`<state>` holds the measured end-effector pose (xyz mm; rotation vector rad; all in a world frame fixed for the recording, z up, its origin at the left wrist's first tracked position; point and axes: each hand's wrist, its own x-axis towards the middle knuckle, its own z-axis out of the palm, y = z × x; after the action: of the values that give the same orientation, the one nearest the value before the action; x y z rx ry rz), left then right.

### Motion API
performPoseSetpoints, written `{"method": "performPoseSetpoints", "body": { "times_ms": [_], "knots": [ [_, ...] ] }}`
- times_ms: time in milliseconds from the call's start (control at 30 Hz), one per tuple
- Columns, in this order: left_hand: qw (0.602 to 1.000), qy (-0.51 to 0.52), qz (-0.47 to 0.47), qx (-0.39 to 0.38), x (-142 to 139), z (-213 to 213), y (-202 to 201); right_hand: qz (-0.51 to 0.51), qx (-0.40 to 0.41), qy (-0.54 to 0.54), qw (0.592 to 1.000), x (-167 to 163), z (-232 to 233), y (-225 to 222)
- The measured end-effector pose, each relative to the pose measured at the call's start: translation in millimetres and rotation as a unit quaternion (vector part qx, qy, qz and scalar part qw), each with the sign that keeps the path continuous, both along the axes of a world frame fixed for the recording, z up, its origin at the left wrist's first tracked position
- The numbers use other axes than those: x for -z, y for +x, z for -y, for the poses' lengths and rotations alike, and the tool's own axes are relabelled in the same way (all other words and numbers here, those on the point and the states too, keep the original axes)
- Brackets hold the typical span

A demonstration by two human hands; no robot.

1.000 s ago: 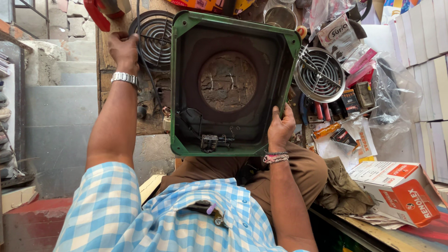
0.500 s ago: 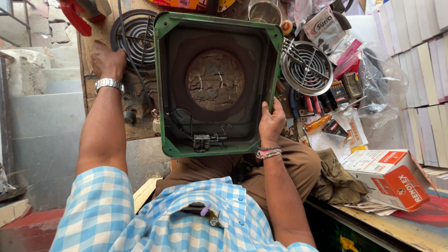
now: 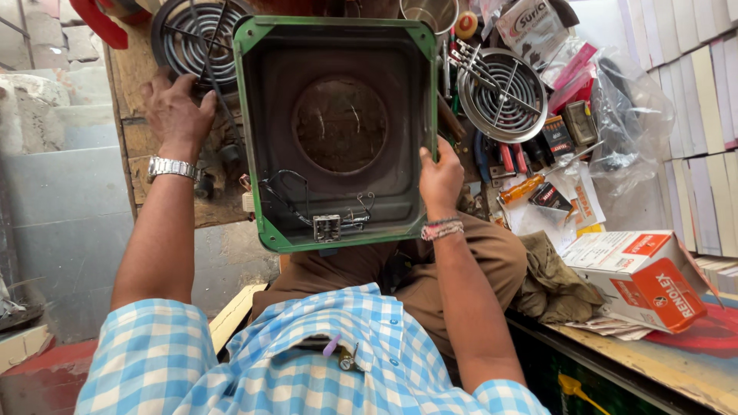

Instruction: The person removes a heating element from a green electric stove, then installs a new element and secures it with screws. The person uses a screwdriver to tighten the screws and adjusts the element's position.

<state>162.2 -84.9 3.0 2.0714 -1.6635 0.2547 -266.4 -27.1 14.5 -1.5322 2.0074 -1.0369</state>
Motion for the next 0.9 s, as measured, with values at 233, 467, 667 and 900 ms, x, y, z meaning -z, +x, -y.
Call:
{"method": "performPoseSetpoints", "body": {
  "times_ms": [233,467,667,900],
  "knots": [
    [0.991,-0.088,-0.08,-0.056,6,-20,-22,-0.003,0.011,0.058,0.998,-11,7,6],
    [0.97,-0.08,-0.197,0.118,-12,-71,-69,-0.005,-0.018,0.038,0.999,-4,14,1],
    [0.977,-0.041,-0.198,0.07,-27,-68,-82,-0.059,-0.062,-0.013,0.996,-1,26,-6],
    [0.977,-0.035,-0.201,0.069,-23,-70,-81,-0.058,-0.106,-0.079,0.99,-31,24,0]
  ]
}}
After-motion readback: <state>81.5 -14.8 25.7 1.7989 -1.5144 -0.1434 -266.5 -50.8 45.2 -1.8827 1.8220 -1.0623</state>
